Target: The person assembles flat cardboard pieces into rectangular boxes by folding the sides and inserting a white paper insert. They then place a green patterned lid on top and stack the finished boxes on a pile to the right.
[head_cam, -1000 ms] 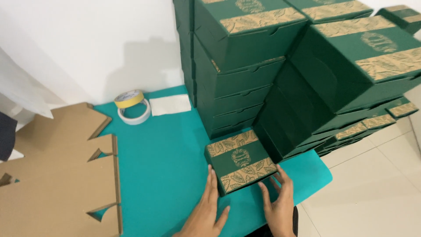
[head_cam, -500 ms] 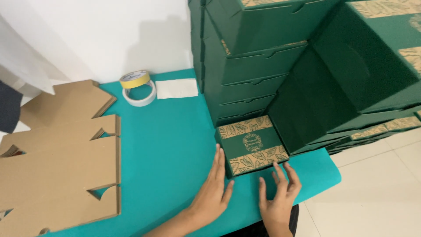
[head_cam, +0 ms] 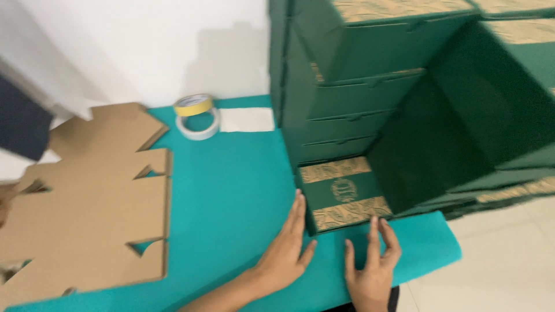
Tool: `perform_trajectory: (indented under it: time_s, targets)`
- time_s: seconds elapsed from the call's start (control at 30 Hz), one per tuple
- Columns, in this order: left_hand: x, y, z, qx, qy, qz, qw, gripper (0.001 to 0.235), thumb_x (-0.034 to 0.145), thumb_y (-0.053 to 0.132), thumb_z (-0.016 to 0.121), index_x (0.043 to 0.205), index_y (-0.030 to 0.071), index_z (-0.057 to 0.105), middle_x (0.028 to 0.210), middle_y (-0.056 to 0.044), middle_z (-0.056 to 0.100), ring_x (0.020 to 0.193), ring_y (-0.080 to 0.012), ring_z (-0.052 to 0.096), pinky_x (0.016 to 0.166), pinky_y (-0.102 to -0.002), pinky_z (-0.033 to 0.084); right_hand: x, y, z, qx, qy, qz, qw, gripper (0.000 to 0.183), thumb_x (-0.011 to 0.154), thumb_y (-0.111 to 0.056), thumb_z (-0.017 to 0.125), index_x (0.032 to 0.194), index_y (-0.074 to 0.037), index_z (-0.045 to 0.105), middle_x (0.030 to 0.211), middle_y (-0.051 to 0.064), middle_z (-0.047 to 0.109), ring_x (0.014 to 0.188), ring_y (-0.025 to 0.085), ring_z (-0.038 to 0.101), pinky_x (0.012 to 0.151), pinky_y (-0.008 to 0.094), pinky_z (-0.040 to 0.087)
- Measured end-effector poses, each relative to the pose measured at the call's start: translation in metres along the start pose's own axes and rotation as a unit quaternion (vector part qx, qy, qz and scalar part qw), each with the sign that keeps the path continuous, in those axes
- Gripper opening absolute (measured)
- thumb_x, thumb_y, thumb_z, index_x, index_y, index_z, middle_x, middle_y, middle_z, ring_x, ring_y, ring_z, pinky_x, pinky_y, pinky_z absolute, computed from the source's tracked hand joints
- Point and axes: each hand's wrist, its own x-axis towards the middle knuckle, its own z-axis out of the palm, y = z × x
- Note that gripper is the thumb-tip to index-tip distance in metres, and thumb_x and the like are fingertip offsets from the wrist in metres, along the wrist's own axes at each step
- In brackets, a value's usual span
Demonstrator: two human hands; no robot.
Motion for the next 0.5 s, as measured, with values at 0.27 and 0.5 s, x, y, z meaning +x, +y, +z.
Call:
perform_trajectory:
  time_s: [0.27,0.5]
  targets:
    - [-0.088,-0.01,-0.044,0.292,0.024,0.163,0.942,0.069,0.095,0.022,0.056,0.154,0.002,0.026,0.164,-0.024,0.011,0.151,-0.0434,0.015,0.117,-0.055,0.019,-0.034,0.029,0.011,-0.119,0.043,0.016,0.992,0.052,0.092,-0.011,0.075,0.139,0.009,0.067,0.145,0.025,0.047,0.129,0.039,0.051,0.112,0.051,0.041]
    - [-0.17,-0.086,-0.111,0.289,0.155,0.098,0.94,0.046,0.093,0.02,0.066,0.134,0.0,0.056,0.146,-0.02,0.047,0.137,-0.042,0.04,0.112,-0.053,0.033,-0.041,0.017,0.052,-0.11,-0.113,0.063,0.985,0.037,0.093,-0.025,0.071,0.127,-0.011,0.075,0.143,0.014,0.064,0.123,0.028,0.058,0.105,0.041,0.045]
